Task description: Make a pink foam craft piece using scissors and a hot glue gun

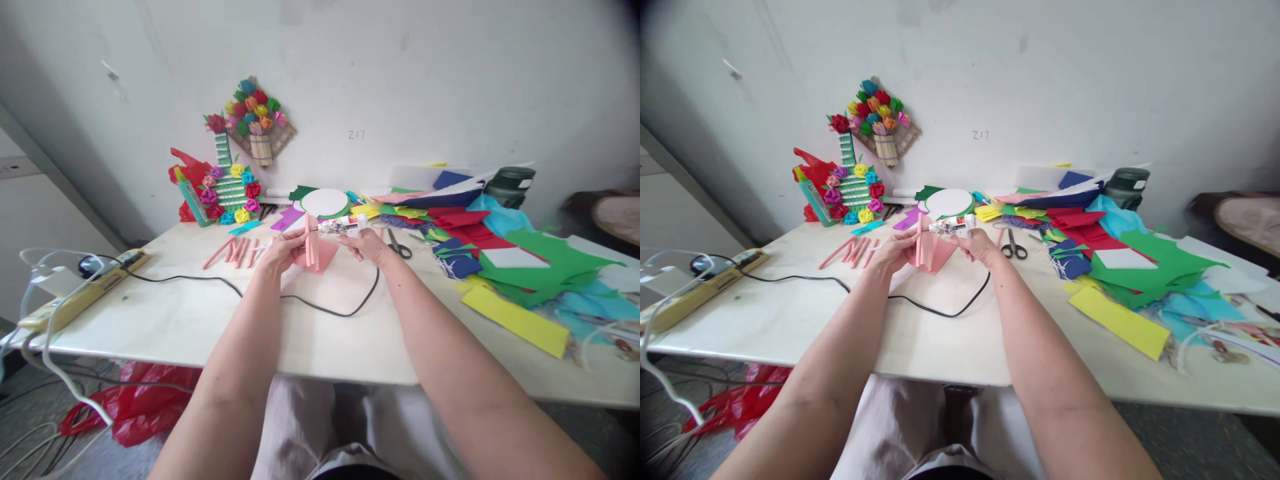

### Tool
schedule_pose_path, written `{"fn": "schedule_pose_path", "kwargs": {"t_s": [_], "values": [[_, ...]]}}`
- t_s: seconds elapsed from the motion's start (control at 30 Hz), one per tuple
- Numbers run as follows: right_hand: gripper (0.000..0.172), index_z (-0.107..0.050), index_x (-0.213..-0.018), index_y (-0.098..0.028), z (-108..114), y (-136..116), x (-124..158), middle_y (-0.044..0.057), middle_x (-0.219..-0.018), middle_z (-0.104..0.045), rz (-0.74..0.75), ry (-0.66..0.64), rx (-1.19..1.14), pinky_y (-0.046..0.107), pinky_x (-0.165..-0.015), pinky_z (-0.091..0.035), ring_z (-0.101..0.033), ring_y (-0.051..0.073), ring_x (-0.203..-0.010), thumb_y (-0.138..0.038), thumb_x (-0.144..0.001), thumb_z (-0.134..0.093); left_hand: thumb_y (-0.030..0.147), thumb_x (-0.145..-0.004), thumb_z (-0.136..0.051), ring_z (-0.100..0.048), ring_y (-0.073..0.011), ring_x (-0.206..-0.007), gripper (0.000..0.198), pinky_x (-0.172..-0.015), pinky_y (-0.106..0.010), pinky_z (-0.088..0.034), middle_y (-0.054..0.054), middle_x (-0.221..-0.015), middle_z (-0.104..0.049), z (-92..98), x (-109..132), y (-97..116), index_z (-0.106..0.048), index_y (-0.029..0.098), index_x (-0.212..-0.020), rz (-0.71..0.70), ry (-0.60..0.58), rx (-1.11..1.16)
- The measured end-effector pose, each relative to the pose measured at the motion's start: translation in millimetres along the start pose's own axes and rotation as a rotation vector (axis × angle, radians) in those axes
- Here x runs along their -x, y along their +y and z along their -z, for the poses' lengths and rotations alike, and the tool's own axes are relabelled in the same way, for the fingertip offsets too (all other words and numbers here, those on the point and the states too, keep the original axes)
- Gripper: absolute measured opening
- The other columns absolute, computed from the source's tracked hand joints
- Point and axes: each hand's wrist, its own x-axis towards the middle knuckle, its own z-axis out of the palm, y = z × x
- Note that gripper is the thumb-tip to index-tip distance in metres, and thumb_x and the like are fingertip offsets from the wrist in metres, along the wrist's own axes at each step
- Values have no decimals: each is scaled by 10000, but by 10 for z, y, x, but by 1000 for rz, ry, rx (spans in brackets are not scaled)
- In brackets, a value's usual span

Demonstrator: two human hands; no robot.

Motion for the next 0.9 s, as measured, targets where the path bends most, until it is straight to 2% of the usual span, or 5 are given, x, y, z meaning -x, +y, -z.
{"fn": "schedule_pose_path", "kwargs": {"t_s": [0.37,0.6,0.77,0.9], "values": [[352,-521,-611,-150,-12,-23,20,-62,-402,-415,-12,-7,7,204,-288,-264,-338,54,-316,-430,-585,-733,125,-665,-701,-659,-149,-698,338,-663,-231,-514,-83,-854,-703,-21,27,27,-676,123,-1003,-27,12,-8],[355,-545,-653,-145,-4,-8,23,-59,-409,-422,-36,-51,6,205,-298,-268,-349,58,-322,-439,-584,-731,109,-646,-708,-640,-113,-628,277,-638,-205,-507,-53,-774,-699,-4,20,20,-690,125,-922,-60,46,26],[342,-542,-648,-145,-15,-13,30,-59,-402,-416,-28,-68,8,205,-298,-262,-341,56,-315,-430,-598,-724,103,-634,-714,-631,-107,-609,296,-593,-187,-498,-50,-760,-696,3,19,16,-693,126,-928,-70,13,38],[333,-531,-636,-150,-28,-36,33,-61,-401,-413,-12,-39,-1,208,-294,-268,-346,61,-314,-418,-593,-725,115,-652,-707,-641,-117,-641,306,-629,-203,-510,-64,-806,-702,-2,13,9,-691,130,-957,-59,1,22]]}}
